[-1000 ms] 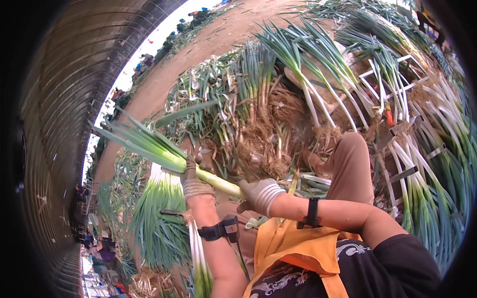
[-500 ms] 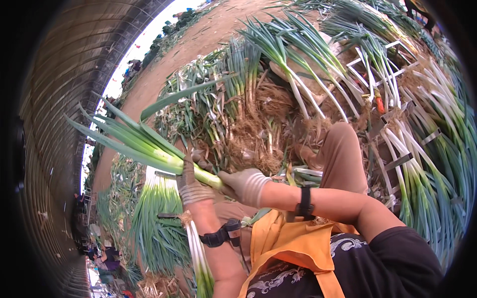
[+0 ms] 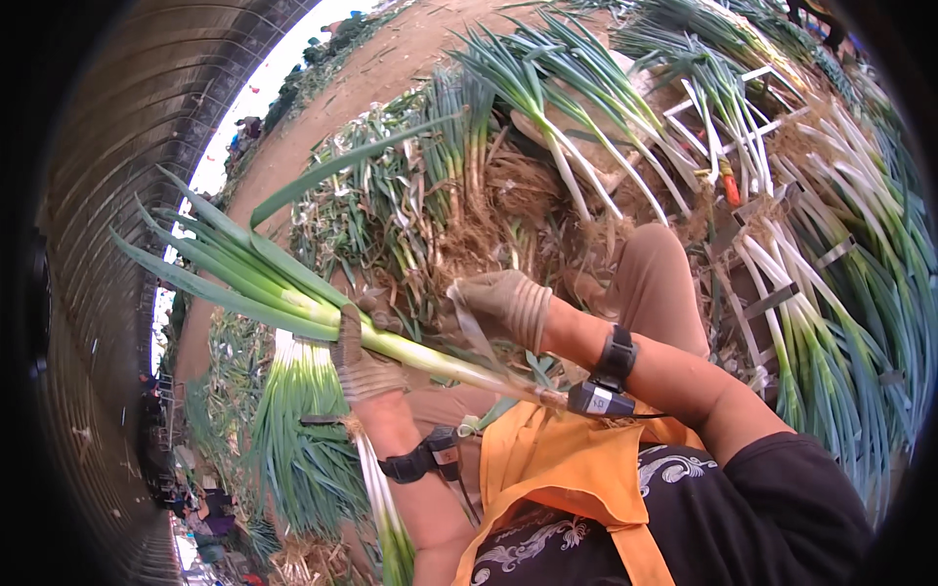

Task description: Trimming roots and peeling the outer layers of harvested leeks for processing.

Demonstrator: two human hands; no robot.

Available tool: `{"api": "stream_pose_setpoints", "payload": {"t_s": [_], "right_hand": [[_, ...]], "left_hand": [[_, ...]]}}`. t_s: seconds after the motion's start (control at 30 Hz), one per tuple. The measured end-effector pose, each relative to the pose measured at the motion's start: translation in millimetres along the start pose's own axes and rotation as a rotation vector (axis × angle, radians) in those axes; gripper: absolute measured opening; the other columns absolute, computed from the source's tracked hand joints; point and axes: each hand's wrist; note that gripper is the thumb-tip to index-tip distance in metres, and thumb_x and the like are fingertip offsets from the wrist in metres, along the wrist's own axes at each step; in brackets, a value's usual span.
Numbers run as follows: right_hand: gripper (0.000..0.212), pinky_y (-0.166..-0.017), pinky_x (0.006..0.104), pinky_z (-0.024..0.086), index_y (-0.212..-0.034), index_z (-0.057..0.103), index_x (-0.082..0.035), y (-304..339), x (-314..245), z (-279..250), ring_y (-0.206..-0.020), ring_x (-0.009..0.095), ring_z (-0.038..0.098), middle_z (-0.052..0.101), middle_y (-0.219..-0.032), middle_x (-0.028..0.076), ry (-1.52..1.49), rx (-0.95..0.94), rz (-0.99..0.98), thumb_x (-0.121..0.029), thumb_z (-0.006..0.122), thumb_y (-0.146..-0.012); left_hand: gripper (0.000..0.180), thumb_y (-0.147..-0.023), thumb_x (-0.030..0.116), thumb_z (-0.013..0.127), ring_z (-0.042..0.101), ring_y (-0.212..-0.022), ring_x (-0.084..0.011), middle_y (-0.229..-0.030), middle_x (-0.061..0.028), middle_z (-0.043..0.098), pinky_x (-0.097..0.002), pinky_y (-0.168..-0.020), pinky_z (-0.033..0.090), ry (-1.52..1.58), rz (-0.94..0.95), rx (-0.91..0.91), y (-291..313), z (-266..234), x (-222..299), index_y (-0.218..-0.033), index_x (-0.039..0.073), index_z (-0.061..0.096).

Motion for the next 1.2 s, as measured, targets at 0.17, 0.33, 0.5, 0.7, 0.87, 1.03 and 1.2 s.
{"api": "stream_pose_setpoints", "payload": {"t_s": [0.17, 0.33, 0.5, 0.7, 0.87, 1.03, 1.2], "right_hand": [[0.022, -0.051, 0.0233, 0.045, -0.089, 0.062, -0.001, 9.5, 0.1, -25.6, -0.054, 0.008, 0.052, 0.060, -0.069, 0.004, 0.340, -0.266, -0.083, -0.023, 0.059, -0.087], [0.019, -0.053, 0.0247, 0.046, -0.089, 0.063, -0.003, 21.2, 36.1, -60.4, -0.054, 0.011, 0.055, 0.060, -0.064, 0.006, 0.865, -0.241, -0.309, -0.021, 0.060, -0.086], [0.012, -0.060, 0.0358, 0.048, -0.084, 0.065, -0.015, 25.8, 51.5, -31.3, -0.068, 0.025, 0.063, 0.066, -0.077, 0.007, 1.668, -0.488, 0.103, -0.026, 0.060, -0.082], [0.018, -0.061, 0.0391, 0.047, -0.089, 0.066, -0.016, 80.5, 28.8, -80.0, -0.069, 0.030, 0.061, 0.063, -0.074, 0.009, 1.864, -0.690, 0.215, -0.026, 0.056, -0.078], [0.017, -0.061, 0.0397, 0.048, -0.087, 0.065, -0.013, 145.3, 0.4, -106.0, -0.070, 0.029, 0.062, 0.064, -0.074, 0.009, 1.855, -0.638, 0.423, -0.024, 0.057, -0.077], [0.010, -0.052, 0.0357, 0.047, -0.081, 0.067, -0.015, 211.7, -40.9, -135.3, -0.056, 0.025, 0.059, 0.063, -0.065, 0.009, 1.880, -0.421, 0.760, -0.014, 0.060, -0.074], [0.013, -0.050, 0.0356, 0.047, -0.078, 0.069, -0.016, 168.2, -66.6, -128.8, -0.048, 0.023, 0.054, 0.058, -0.056, 0.008, 1.815, -0.098, 0.092, -0.008, 0.059, -0.076]], "left_hand": [[0.027, -0.083, 0.020, 0.064, 0.049, -0.057, -0.0125, -0.078, -0.0049, 0.055, -0.0264, -0.051, 0.043, 0.011, 0.061, 0.006, -28.9, -35.7, -6.1, -0.102, 0.005, 0.051], [0.030, -0.081, 0.032, 0.066, 0.049, -0.052, -0.0106, -0.058, 0.0005, 0.050, -0.0257, -0.051, 0.044, -0.085, 0.083, 0.127, -51.4, -71.3, 20.6, -0.089, 0.006, 0.055], [0.024, -0.085, 0.027, 0.060, 0.048, -0.052, -0.0117, -0.062, -0.0021, 0.051, -0.0258, -0.051, 0.042, -0.065, 0.041, 0.213, -78.3, -124.9, 29.5, -0.082, 0.004, 0.055], [0.024, -0.084, 0.033, 0.060, 0.046, -0.049, -0.0121, -0.056, 0.0028, 0.049, -0.0261, -0.049, 0.041, -0.153, -0.049, 0.368, -91.6, -203.2, 37.1, -0.077, 0.011, 0.054], [0.025, -0.083, 0.033, 0.060, 0.046, -0.047, -0.0158, -0.056, -0.0011, 0.048, -0.0314, -0.046, 0.040, -0.149, -0.117, 0.542, -90.2, -286.8, -9.4, -0.077, 0.009, 0.052], [0.024, -0.083, 0.033, 0.059, 0.045, -0.046, -0.0174, -0.054, -0.0004, 0.047, -0.0320, -0.045, 0.040, -0.105, -0.075, 0.662, -82.7, -349.3, -50.8, -0.076, 0.011, 0.051], [0.022, -0.081, 0.033, 0.061, 0.044, -0.047, -0.0126, -0.055, 0.0019, 0.045, -0.0276, -0.046, 0.038, 0.029, -0.104, 0.403, -80.5, -306.3, -36.6, -0.076, 0.014, 0.051]]}}
Point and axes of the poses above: each hand's wrist, its own y-axis away from the middle knuckle, its own z-axis out of the palm, x = y × z
